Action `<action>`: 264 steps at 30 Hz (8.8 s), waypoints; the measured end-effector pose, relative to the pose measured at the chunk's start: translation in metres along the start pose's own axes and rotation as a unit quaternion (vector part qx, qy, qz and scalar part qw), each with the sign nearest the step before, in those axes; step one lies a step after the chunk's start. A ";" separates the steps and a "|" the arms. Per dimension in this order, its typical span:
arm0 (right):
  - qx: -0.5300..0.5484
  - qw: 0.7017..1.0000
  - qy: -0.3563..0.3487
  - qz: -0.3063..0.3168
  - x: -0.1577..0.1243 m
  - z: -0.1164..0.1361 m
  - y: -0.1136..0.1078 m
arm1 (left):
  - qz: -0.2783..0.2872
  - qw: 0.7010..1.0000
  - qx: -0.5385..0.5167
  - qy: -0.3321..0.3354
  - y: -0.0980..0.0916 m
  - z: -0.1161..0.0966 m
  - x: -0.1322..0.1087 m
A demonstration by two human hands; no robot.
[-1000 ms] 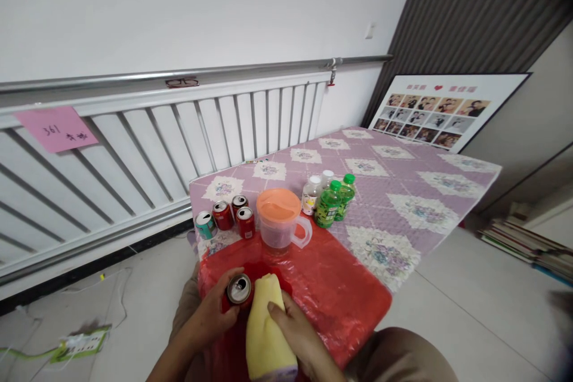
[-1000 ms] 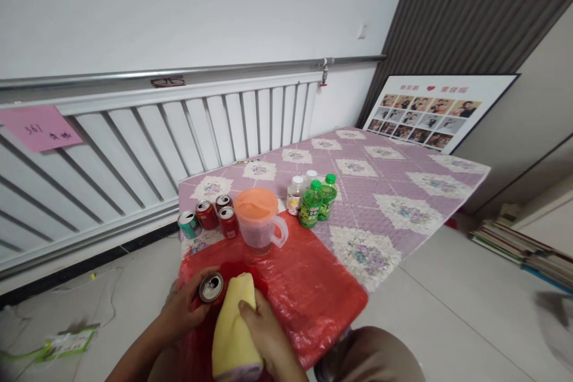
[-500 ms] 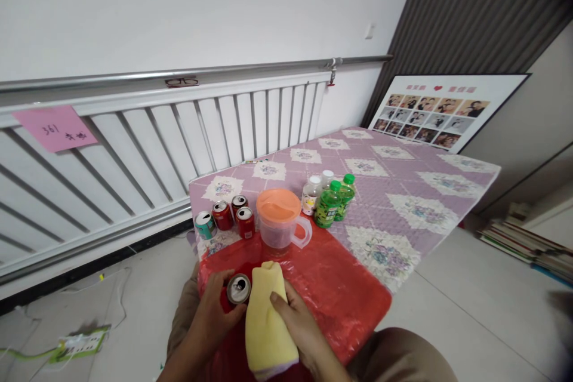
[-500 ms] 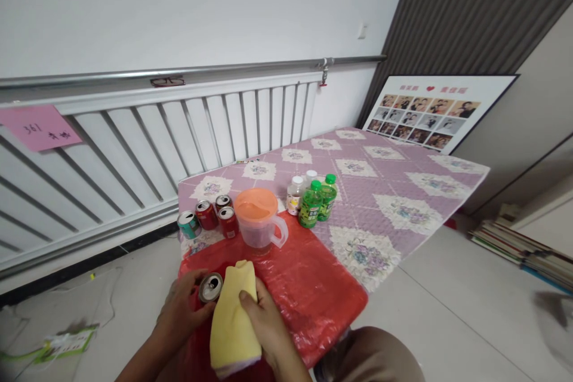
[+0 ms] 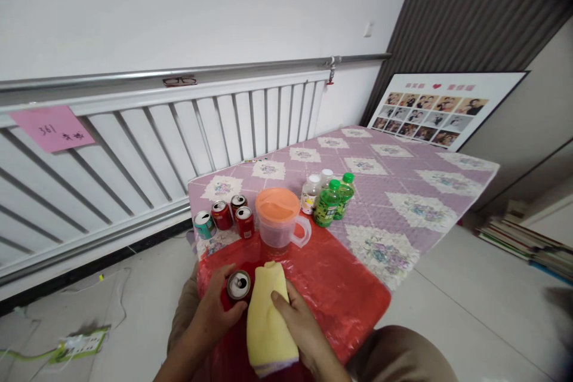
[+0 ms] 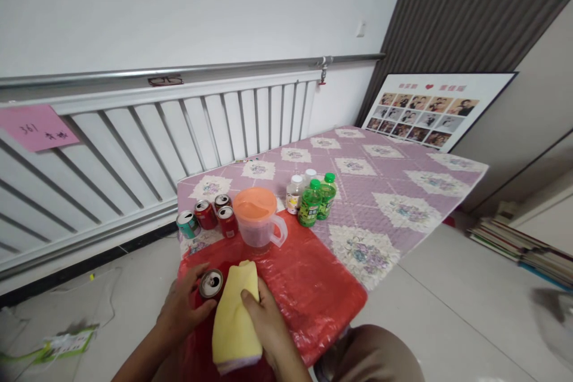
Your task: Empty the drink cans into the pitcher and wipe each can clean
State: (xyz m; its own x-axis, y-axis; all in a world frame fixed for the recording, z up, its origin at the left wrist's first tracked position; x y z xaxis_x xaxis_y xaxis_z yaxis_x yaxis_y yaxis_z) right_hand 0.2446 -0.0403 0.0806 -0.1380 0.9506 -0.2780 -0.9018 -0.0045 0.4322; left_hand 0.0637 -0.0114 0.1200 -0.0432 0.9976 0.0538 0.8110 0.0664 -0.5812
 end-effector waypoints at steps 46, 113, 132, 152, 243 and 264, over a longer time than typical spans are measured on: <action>-0.042 0.999 -0.018 0.026 0.004 -0.005 0.004 | -0.018 0.998 0.062 0.019 -0.004 -0.014 -0.001; -0.292 0.953 -0.078 0.018 0.006 0.008 -0.002 | -0.025 0.995 0.083 0.040 -0.003 -0.005 -0.004; -0.288 0.952 -0.108 0.009 0.009 0.011 -0.001 | -0.023 0.997 0.053 0.043 -0.003 -0.007 -0.004; -0.318 0.942 -0.106 -0.018 0.008 0.012 -0.007 | -0.032 0.996 0.068 0.045 -0.005 -0.009 -0.002; -0.352 0.928 -0.125 0.011 0.016 0.020 -0.007 | 0.027 0.998 0.025 0.058 0.001 -0.015 -0.001; -0.037 0.991 -0.082 0.099 -0.049 0.032 -0.006 | 0.153 0.963 -0.217 -0.048 0.059 -0.064 -0.050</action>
State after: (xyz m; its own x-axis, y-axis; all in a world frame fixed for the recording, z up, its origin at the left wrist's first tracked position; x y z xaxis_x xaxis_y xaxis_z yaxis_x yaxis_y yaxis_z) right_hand 0.2701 -0.0770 0.1189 -0.2533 0.9662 -0.0484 -0.8915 -0.2137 0.3995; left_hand 0.1509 -0.0583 0.1354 0.2006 0.9676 -0.1532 0.9605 -0.2250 -0.1635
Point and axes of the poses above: each hand's wrist, its own x-axis towards the middle knuckle, its own y-axis out of the palm, z = x × y, the point moved 8 cm from there along x, towards the middle knuckle, and after that the axes turned 7 degrees about -y, right-handed, at the moved point
